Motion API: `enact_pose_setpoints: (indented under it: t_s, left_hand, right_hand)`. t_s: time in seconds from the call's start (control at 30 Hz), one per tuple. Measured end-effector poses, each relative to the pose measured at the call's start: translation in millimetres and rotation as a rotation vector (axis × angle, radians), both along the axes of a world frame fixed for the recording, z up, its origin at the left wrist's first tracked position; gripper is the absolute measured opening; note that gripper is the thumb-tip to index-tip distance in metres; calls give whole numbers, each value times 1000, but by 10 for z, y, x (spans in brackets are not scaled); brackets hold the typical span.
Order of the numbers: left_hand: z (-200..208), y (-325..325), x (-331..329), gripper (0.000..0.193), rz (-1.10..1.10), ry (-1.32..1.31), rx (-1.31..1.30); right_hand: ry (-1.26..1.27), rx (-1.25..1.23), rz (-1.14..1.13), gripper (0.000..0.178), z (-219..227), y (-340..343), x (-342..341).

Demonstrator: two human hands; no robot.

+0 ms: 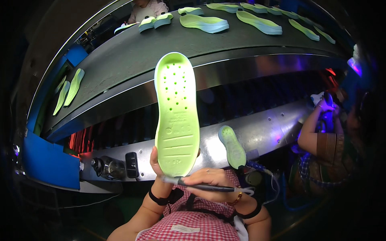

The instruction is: Applying a liquid substance (likely adhesive or primer) to the interior of shoe soles using a brush and placing them on a conveyor.

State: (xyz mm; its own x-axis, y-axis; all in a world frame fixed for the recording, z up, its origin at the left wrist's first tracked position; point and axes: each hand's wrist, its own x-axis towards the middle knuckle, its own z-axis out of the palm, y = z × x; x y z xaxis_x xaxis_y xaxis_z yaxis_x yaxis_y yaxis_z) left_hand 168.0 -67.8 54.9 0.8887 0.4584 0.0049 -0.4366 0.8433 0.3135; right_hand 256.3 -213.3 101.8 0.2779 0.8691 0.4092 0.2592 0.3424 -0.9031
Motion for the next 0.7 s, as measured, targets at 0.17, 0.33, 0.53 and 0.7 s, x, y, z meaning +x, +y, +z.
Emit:
enact_pose_setpoints:
  t_s: [0.17, 0.33, 0.53, 0.7]
  left_hand:
    - [-122, 101, -56, 65, 5, -42, 95]
    - [-180, 184, -55, 62, 57, -22, 149]
    - [-37, 295, -48, 53, -224, -84, -94]
    - [-21, 350, -92, 47, -576, 289, -28]
  right_hand:
    - [70, -99, -138, 21, -28, -6, 246]
    - [-117, -21, 87, 19, 3, 9, 293]
    - [-147, -71, 332, 20, 124, -76, 212]
    - [-273, -95, 313, 21, -3, -71, 403]
